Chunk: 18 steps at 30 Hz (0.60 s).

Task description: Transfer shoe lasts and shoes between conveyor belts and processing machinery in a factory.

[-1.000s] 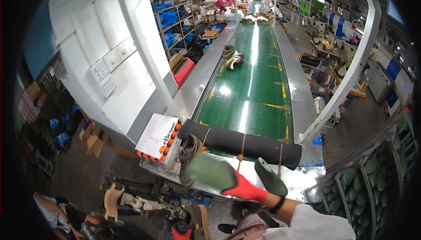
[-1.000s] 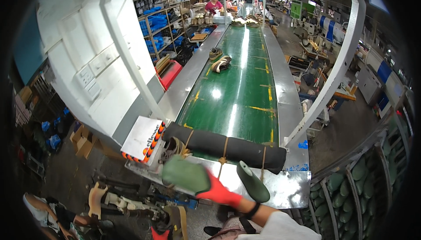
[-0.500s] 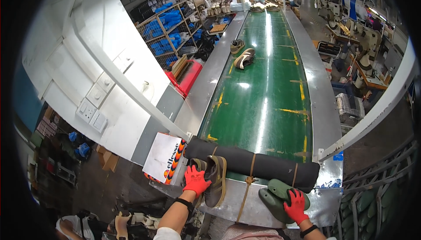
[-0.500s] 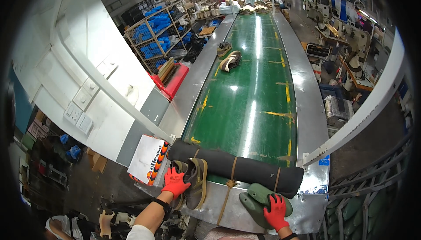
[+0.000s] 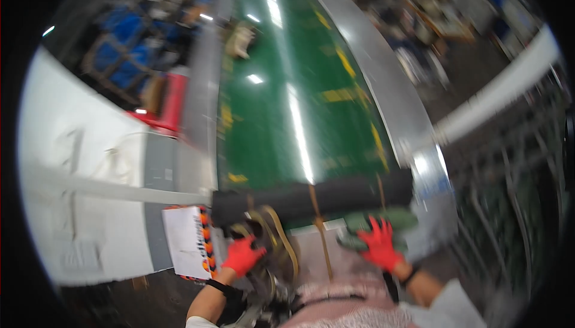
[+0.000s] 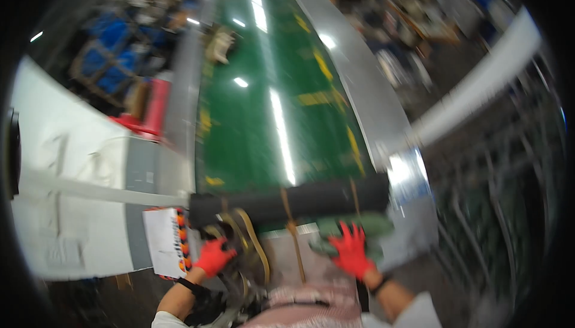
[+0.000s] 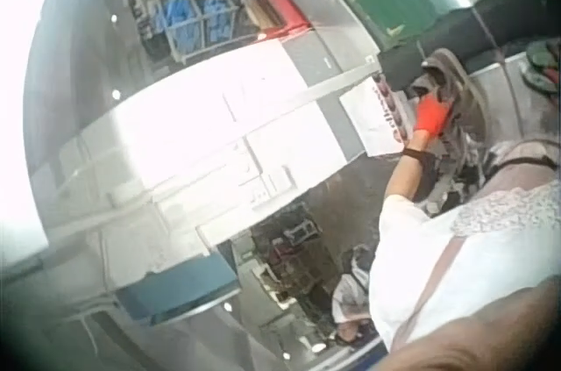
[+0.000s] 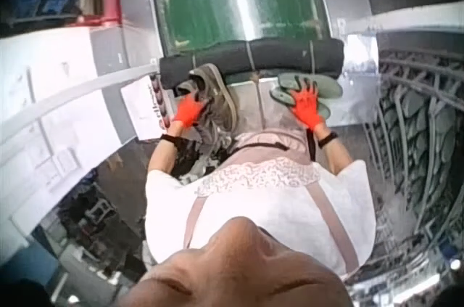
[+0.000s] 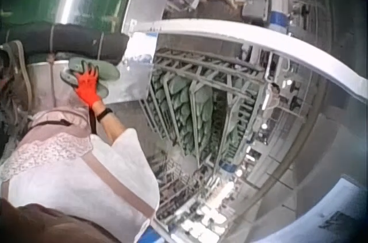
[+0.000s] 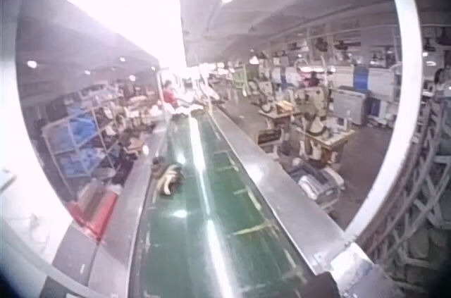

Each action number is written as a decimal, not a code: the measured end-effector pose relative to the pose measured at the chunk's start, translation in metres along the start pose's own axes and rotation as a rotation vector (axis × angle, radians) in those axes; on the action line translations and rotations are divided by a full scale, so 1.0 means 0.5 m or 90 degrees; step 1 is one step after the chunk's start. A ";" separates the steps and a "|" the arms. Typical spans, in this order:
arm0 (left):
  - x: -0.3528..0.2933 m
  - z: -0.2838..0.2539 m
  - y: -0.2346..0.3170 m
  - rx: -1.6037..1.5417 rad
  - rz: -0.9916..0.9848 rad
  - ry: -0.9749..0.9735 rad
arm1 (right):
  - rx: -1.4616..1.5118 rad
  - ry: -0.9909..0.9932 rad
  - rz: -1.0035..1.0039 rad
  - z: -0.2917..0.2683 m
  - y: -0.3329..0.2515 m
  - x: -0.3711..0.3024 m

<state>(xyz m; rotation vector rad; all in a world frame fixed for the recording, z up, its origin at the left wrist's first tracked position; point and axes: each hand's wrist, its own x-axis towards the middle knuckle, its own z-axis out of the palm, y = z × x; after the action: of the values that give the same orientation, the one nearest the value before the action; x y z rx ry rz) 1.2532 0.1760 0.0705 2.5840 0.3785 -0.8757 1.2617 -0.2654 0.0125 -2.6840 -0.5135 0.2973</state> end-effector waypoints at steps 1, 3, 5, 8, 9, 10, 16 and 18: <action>0.013 -0.005 0.006 0.002 0.034 0.021 | -0.013 -0.046 0.025 0.004 0.003 0.008; 0.045 -0.023 0.012 -0.049 0.120 0.137 | 0.019 0.001 0.008 0.012 0.006 0.014; 0.110 -0.066 0.019 -0.304 0.115 0.099 | 0.008 0.005 0.015 0.015 0.004 0.013; 0.200 -0.135 0.034 -0.542 0.147 0.094 | -0.011 -0.012 0.081 0.010 -0.010 -0.001; 0.247 -0.159 0.049 -0.636 0.127 0.109 | -0.002 0.020 0.128 0.009 -0.019 -0.010; 0.275 -0.171 0.060 -0.759 0.120 0.154 | 0.008 0.066 0.164 0.009 -0.028 -0.023; 0.511 -0.283 0.073 -0.765 0.159 0.182 | 0.138 0.185 0.512 0.055 -0.085 -0.140; 0.567 -0.301 0.064 -0.903 0.166 0.048 | 0.260 0.165 0.639 0.083 -0.100 -0.167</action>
<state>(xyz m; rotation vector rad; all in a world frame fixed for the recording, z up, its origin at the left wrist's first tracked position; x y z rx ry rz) 1.5617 0.2500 0.0114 1.2843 0.4349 -0.1988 1.1589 -0.2415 0.0066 -2.2975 0.9048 0.2647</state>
